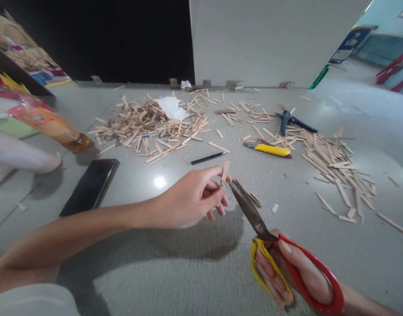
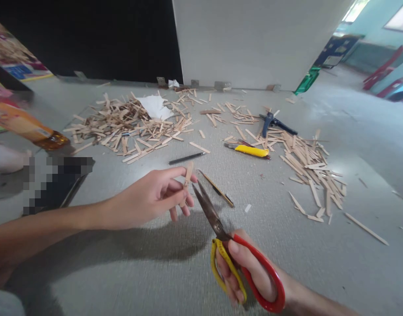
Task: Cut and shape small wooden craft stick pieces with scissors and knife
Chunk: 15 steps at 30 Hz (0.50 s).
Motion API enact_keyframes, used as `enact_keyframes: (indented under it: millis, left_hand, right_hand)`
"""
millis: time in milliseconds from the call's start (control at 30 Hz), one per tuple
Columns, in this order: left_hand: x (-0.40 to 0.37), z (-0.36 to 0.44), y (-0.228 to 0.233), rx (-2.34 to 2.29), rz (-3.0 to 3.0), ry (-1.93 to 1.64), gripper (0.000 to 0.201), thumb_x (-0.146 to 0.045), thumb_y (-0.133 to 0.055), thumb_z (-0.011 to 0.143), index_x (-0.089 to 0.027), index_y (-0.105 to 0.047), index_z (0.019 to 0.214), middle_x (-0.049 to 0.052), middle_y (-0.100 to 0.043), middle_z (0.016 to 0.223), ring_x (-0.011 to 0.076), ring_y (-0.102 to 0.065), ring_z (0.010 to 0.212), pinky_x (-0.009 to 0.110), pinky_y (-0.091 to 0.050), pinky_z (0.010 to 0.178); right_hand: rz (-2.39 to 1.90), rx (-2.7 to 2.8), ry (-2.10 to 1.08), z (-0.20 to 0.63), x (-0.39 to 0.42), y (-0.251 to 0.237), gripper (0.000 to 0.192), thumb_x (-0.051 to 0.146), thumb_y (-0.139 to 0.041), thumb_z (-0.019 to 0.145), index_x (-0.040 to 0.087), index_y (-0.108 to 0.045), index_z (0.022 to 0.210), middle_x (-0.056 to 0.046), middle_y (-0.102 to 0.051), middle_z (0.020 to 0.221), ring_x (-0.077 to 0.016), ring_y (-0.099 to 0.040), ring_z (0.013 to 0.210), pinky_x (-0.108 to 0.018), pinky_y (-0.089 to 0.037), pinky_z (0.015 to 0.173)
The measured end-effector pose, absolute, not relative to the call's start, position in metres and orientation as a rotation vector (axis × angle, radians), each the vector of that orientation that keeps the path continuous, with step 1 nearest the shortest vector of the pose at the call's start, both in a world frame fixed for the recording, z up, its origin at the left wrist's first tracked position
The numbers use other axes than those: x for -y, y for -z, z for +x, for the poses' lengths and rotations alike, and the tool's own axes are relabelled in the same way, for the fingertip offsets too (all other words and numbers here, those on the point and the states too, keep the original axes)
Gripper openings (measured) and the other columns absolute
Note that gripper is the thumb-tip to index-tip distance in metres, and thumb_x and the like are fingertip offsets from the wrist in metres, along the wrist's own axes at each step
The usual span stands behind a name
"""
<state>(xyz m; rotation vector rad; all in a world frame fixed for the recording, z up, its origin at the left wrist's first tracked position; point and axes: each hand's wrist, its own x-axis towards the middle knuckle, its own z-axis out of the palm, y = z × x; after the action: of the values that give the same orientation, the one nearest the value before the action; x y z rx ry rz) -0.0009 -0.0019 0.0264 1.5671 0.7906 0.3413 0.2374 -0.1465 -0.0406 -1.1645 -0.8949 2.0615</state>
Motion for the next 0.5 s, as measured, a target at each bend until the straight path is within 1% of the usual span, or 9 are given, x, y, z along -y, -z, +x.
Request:
enact_keyframes:
  millis: [67, 133, 233, 333, 500]
  left_hand:
    - [0.0021, -0.0011, -0.0254, -0.781, 1.561, -0.345, 0.014, -0.024, -0.053, 0.106, -0.018, -0.055, 0.119, 0.007, -0.076, 0.090, 0.0205, -0.079, 0.078, 0.026, -0.065, 0.060]
    - [0.0026, -0.0013, -0.0240, -0.765, 1.558, -0.346, 0.014, -0.023, -0.052, 0.106, -0.018, -0.055, 0.119, 0.007, -0.076, 0.091, 0.0200, -0.079, 0.079, 0.026, -0.065, 0.061]
    - [0.0031, -0.0015, -0.0222, -0.749, 1.555, -0.344, 0.013, -0.022, -0.052, 0.106, -0.018, -0.056, 0.118, 0.007, -0.076, 0.091, 0.0198, -0.079, 0.079, 0.025, -0.065, 0.061]
    - [0.0037, -0.0015, -0.0217, -0.747, 1.568, -0.339, 0.012, -0.022, -0.052, 0.106, -0.019, -0.055, 0.117, 0.007, -0.077, 0.091, 0.0200, -0.080, 0.079, 0.025, -0.065, 0.061]
    - [0.0049, -0.0021, -0.0220, -0.752, 1.624, -0.342, 0.013, -0.023, -0.054, 0.105, -0.019, -0.055, 0.118, 0.008, -0.078, 0.092, 0.0201, -0.080, 0.078, 0.026, -0.066, 0.063]
  right_hand:
    - [-1.230, 0.939, -2.040, 0.2377, 0.1460, 0.0384, 0.071, 0.094, -0.057, 0.088, 0.025, -0.055, 0.073, 0.005, -0.045, 0.050, -0.0102, -0.037, 0.038, -0.026, -0.039, 0.043]
    - [-1.284, 0.981, -2.022, 0.2369, 0.1448, 0.0360, 0.072, 0.096, -0.057, 0.086, 0.025, -0.052, 0.072, 0.006, -0.045, 0.052, -0.0092, -0.035, 0.036, -0.026, -0.035, 0.041]
    - [-1.313, 1.038, -2.012, 0.2348, 0.1423, 0.0333, 0.072, 0.094, -0.056, 0.088, 0.025, -0.049, 0.067, 0.007, -0.041, 0.047, -0.0088, -0.033, 0.034, -0.025, -0.030, 0.039]
    - [-1.315, 1.061, -1.989, 0.2332, 0.1404, 0.0324, 0.071, 0.092, -0.055, 0.091, 0.026, -0.048, 0.065, 0.008, -0.037, 0.043, -0.0089, -0.032, 0.032, -0.024, -0.030, 0.036]
    - [-1.315, 1.082, -1.994, 0.2322, 0.1392, 0.0333, 0.075, 0.094, -0.055, 0.090, 0.026, -0.044, 0.061, 0.009, -0.036, 0.042, -0.0061, -0.030, 0.029, -0.020, -0.030, 0.032]
